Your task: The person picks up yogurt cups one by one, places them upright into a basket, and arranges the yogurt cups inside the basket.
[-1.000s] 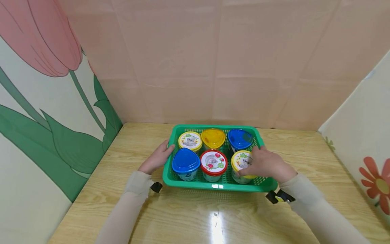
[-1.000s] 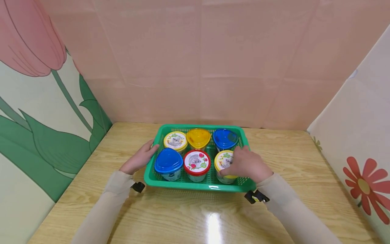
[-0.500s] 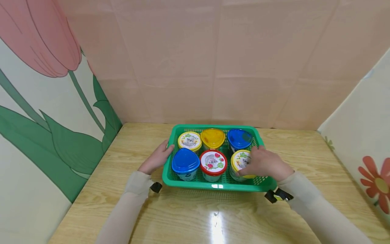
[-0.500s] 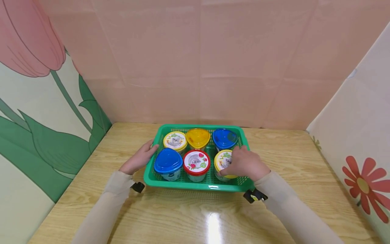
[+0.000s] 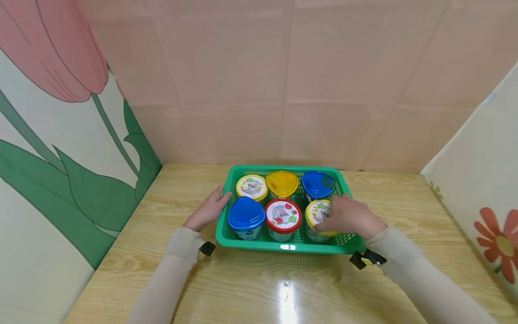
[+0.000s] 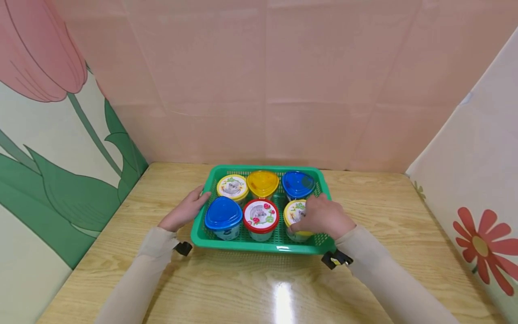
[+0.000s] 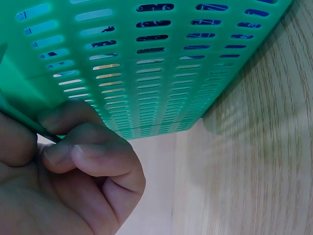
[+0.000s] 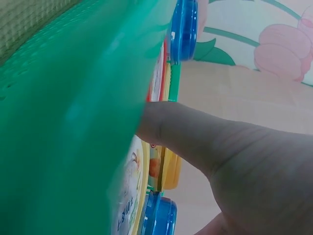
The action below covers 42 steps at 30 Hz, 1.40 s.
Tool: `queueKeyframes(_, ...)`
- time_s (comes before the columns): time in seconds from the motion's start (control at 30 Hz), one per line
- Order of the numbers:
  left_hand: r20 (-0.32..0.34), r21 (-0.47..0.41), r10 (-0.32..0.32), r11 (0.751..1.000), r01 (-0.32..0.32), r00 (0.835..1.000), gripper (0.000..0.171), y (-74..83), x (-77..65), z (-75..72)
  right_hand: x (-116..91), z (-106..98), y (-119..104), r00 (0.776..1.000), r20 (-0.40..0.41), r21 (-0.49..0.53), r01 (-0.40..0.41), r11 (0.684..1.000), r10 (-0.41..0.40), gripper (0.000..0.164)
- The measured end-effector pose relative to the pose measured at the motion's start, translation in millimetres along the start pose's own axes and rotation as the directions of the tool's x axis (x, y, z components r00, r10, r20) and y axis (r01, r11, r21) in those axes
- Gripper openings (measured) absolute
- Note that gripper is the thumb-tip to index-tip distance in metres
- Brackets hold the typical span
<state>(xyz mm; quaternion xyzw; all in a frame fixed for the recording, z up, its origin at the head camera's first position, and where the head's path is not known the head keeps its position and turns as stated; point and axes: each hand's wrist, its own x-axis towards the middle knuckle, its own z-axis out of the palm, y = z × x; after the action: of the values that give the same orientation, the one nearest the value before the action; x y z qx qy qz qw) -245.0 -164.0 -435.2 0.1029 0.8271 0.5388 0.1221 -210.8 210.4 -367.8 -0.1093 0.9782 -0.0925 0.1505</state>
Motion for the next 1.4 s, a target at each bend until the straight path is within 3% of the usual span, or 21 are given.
queueKeyframes(0.23,0.004,-0.019,-0.001,1.000,0.001,1.000,0.053,0.6,-0.9,-0.1,2,0,-2,1.000,0.006,-0.004,-0.026,1.000,0.026,0.120)
queueKeyframes(0.6,0.005,-0.009,0.004,1.000,-0.004,1.000,0.053,-1.4,-0.1,0.1,-3,-4,-2,1.000,0.013,-0.001,0.017,1.000,-0.017,0.107)
queueKeyframes(0.83,0.023,-0.013,0.008,1.000,-0.007,1.000,0.054,-1.2,1.1,-1.0,-4,-9,-3,0.999,0.018,-0.001,0.032,0.999,-0.032,0.073)
queueKeyframes(0.97,0.044,-0.026,-0.006,1.000,0.007,0.999,0.054,-0.4,1.7,-2.8,-1,-11,-3,0.999,0.019,-0.006,0.040,0.999,-0.040,0.062)
queueKeyframes(1.4,0.032,-0.027,-0.003,1.000,0.004,0.999,0.053,0.3,-0.9,-1.3,4,-12,-3,0.998,0.044,-0.038,0.053,0.998,-0.051,0.067)
